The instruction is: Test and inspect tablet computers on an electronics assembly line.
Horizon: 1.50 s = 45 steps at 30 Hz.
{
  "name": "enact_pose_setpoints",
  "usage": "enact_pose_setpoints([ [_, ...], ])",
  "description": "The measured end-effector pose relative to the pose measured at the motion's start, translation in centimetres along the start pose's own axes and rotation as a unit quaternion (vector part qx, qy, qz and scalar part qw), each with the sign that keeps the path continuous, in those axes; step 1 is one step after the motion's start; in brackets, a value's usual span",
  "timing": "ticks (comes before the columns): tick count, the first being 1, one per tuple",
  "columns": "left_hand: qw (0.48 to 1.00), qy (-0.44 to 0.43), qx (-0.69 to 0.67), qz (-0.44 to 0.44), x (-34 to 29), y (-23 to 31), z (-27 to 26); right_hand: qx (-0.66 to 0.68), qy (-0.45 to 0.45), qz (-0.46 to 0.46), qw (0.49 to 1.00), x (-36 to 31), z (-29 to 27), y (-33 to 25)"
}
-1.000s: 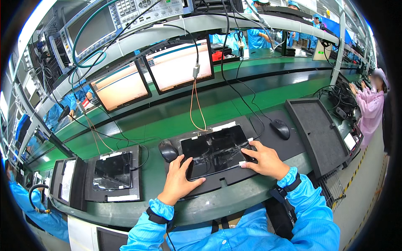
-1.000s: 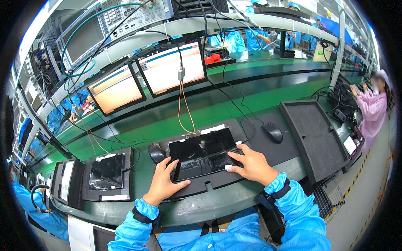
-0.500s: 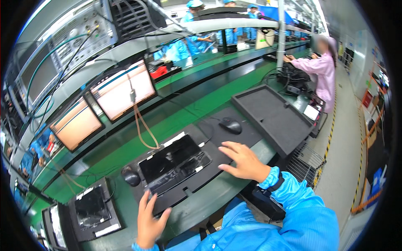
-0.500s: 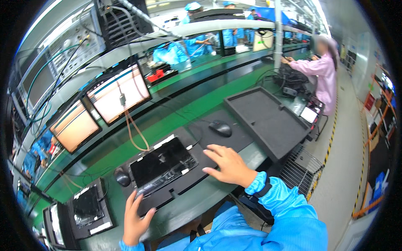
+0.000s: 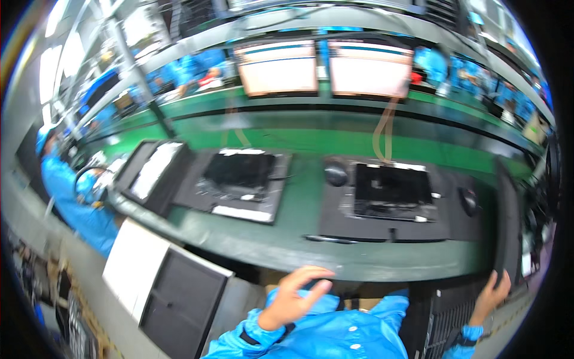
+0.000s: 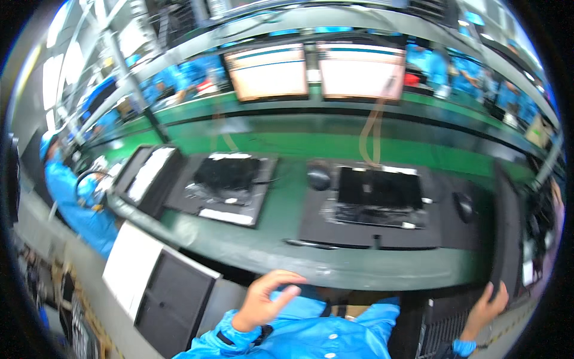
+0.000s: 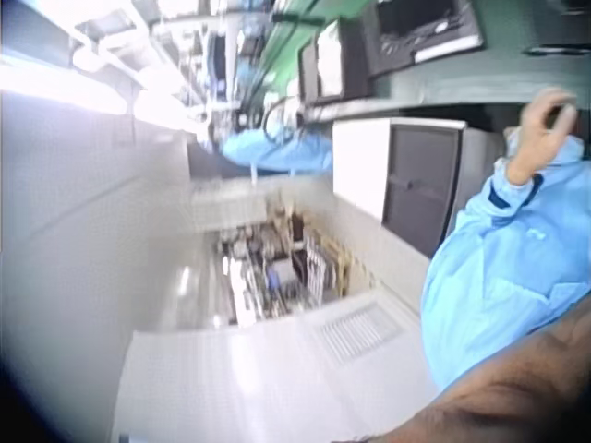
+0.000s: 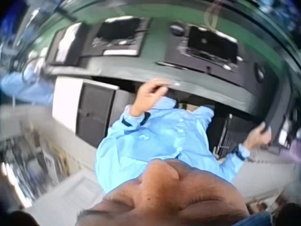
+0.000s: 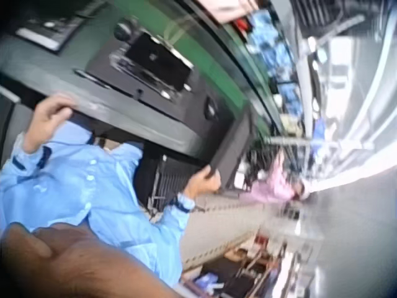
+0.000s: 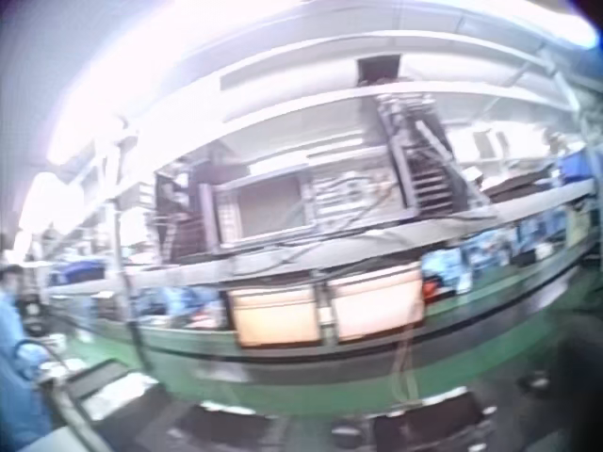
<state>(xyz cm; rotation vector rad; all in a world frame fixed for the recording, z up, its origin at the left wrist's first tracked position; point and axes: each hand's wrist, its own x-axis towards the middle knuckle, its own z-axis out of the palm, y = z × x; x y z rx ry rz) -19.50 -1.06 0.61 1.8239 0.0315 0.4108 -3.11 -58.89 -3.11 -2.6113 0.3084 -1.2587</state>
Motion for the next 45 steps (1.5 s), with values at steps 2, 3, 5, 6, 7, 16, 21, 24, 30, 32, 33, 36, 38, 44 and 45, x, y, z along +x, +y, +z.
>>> enact_pose_setpoints([
  [2,0.992,-0.093,-0.035,0.074,-2.0,3.0,-0.5,0.003,0.058,-0.016,0.998,-2.4,-0.7,-2.7],
  [3,0.988,-0.103,-0.045,0.103,-2.4,4.0,-0.7,-0.034,0.12,-0.101,0.987,-3.8,-0.8,-4.8],
  [5,0.978,-0.132,-0.063,0.146,-3.1,5.0,-0.7,0.062,0.172,-0.196,0.963,-6.0,-0.9,-9.4],
  [6,0.983,-0.132,-0.048,0.118,-3.1,4.8,-0.8,0.12,0.19,-0.226,0.948,-7.3,-0.9,-12.0],
  [7,0.981,-0.115,-0.149,0.053,-3.4,4.4,-0.6,0.156,0.178,-0.289,0.928,-8.2,-1.3,-14.3],
  [16,0.941,0.128,0.297,-0.105,-17.2,-3.1,-8.1,0.463,-0.07,-0.581,0.666,-10.7,-1.7,-32.9],
  [21,0.748,0.228,0.586,-0.213,-24.5,-7.6,-13.3,0.498,-0.074,-0.573,0.647,-11.4,-1.4,-36.0],
  [24,0.692,0.231,0.582,-0.359,-27.7,-10.0,-14.8,0.483,-0.038,-0.544,0.685,-10.3,-0.9,-36.1],
  [30,0.745,0.282,0.567,-0.209,-26.5,-13.7,-22.5,0.357,0.011,-0.472,0.806,-5.7,-1.9,-29.6],
  [32,0.704,0.129,0.682,-0.15,-24.7,-11.3,-25.4,0.278,0.036,-0.446,0.85,-4.3,-3.0,-24.9],
  [33,0.714,0.102,0.653,-0.229,-23.0,-10.4,-25.3,0.237,0.049,-0.418,0.876,-3.8,-4.2,-22.2],
  [36,0.554,0.122,0.781,-0.262,-18.1,-6.1,-21.3,0.08,0.047,-0.306,0.947,-3.0,-9.1,-14.5],
  [38,0.832,0.22,0.469,-0.196,-12.7,-5.2,-17.7,-0.038,0.066,-0.233,0.97,-3.9,-12.7,-11.0],
  [44,0.98,-0.105,-0.151,-0.071,-4.0,-1.4,-6.4,-0.169,0.112,-0.061,0.977,-9.4,-16.2,-2.4],
  [45,0.954,-0.139,-0.26,-0.048,-3.1,-0.8,-5.2,-0.181,0.109,-0.019,0.977,-10.3,-16.1,-0.9],
])
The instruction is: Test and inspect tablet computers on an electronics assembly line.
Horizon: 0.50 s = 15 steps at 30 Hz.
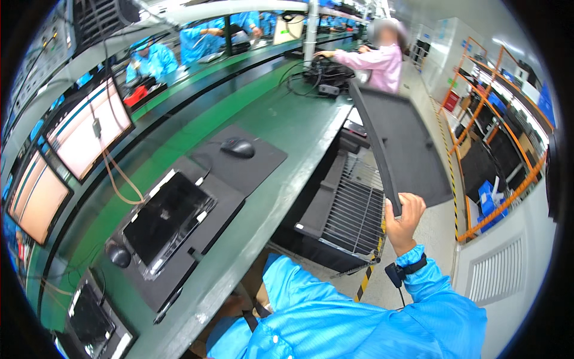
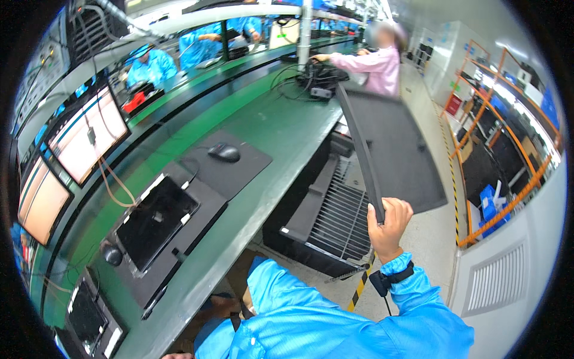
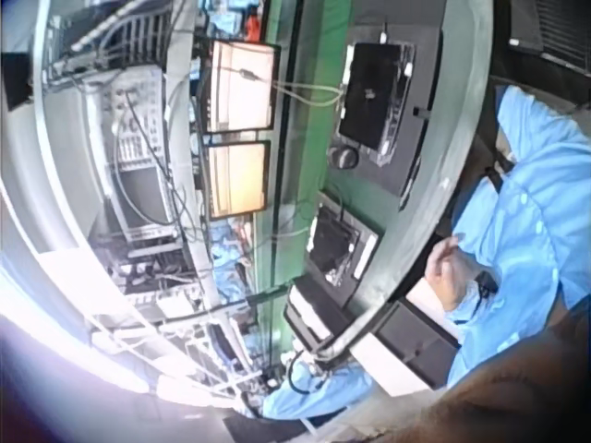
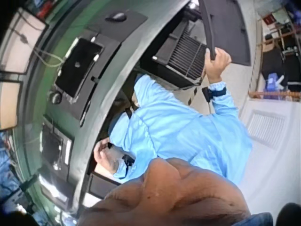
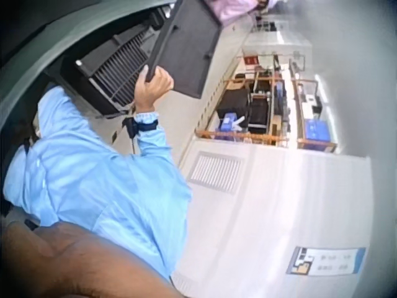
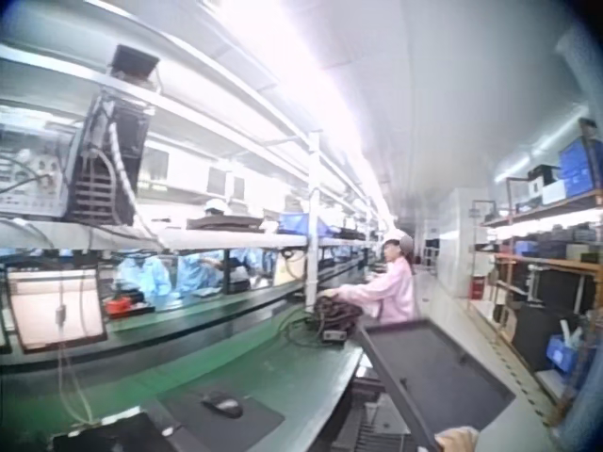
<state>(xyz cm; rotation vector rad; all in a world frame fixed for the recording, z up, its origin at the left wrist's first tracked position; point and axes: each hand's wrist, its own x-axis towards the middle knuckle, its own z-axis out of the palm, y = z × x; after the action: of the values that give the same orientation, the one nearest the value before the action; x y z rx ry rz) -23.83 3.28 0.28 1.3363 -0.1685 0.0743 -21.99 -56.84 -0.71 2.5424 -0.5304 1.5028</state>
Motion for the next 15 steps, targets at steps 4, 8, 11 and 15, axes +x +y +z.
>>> enact_pose_setpoints([
  [4,0.979,-0.136,-0.071,0.135,3.0,1.7,2.6,-0.054,-0.071,0.082,0.993,-4.8,2.1,1.2],
  [8,0.991,-0.108,0.012,0.074,5.7,1.5,4.5,0.026,-0.264,0.136,0.955,-10.4,3.1,-4.3],
  [11,0.992,-0.078,0.072,-0.068,7.0,-0.7,6.4,0.064,-0.369,0.1,0.922,-11.3,3.5,-7.3],
  [15,0.952,-0.209,0.048,-0.218,7.9,-4.7,7.8,0.231,-0.353,-0.057,0.905,-8.3,3.9,-5.3],
])
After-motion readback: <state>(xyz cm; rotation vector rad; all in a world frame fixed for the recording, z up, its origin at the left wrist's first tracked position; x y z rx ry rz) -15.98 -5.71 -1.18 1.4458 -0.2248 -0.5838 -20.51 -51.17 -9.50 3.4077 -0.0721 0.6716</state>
